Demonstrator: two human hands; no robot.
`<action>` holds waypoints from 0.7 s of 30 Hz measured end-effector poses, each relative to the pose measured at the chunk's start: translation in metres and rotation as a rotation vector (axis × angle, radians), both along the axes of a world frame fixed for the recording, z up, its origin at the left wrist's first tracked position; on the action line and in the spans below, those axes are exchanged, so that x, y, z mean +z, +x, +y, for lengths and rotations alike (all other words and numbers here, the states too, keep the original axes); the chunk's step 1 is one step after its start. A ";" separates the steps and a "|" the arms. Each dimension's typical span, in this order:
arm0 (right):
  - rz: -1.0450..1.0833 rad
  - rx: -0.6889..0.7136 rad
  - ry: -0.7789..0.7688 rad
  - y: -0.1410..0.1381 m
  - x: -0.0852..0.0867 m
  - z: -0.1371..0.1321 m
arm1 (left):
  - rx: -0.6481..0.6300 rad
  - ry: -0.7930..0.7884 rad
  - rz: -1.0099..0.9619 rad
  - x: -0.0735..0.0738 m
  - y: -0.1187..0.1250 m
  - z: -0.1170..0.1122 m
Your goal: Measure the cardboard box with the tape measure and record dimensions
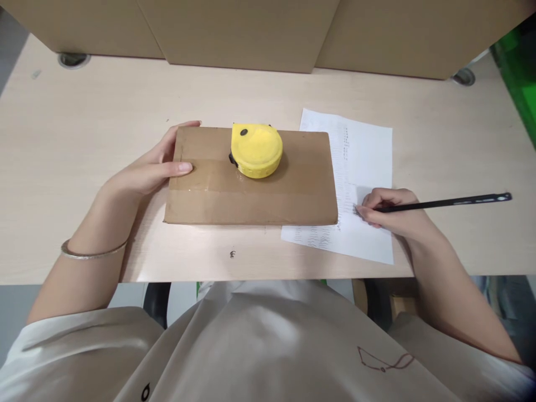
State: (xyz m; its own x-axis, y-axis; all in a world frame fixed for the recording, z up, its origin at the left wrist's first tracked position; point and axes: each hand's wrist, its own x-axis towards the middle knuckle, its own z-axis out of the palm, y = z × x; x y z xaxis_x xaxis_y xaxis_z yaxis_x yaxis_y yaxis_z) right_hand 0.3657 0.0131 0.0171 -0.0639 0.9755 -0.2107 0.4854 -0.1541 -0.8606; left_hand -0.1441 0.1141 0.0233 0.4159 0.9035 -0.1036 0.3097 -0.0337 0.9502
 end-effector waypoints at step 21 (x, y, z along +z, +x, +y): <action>-0.008 -0.014 -0.048 0.000 0.003 0.002 | 0.055 -0.032 -0.008 0.006 0.005 -0.005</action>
State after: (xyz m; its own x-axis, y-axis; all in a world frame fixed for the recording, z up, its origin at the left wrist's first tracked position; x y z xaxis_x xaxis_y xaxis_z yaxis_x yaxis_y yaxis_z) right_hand 0.3658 0.0151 0.0201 -0.0489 0.9649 -0.2582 0.4901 -0.2020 -0.8479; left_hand -0.1390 0.1089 0.0289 0.3668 0.9212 -0.1294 0.3023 0.0136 0.9531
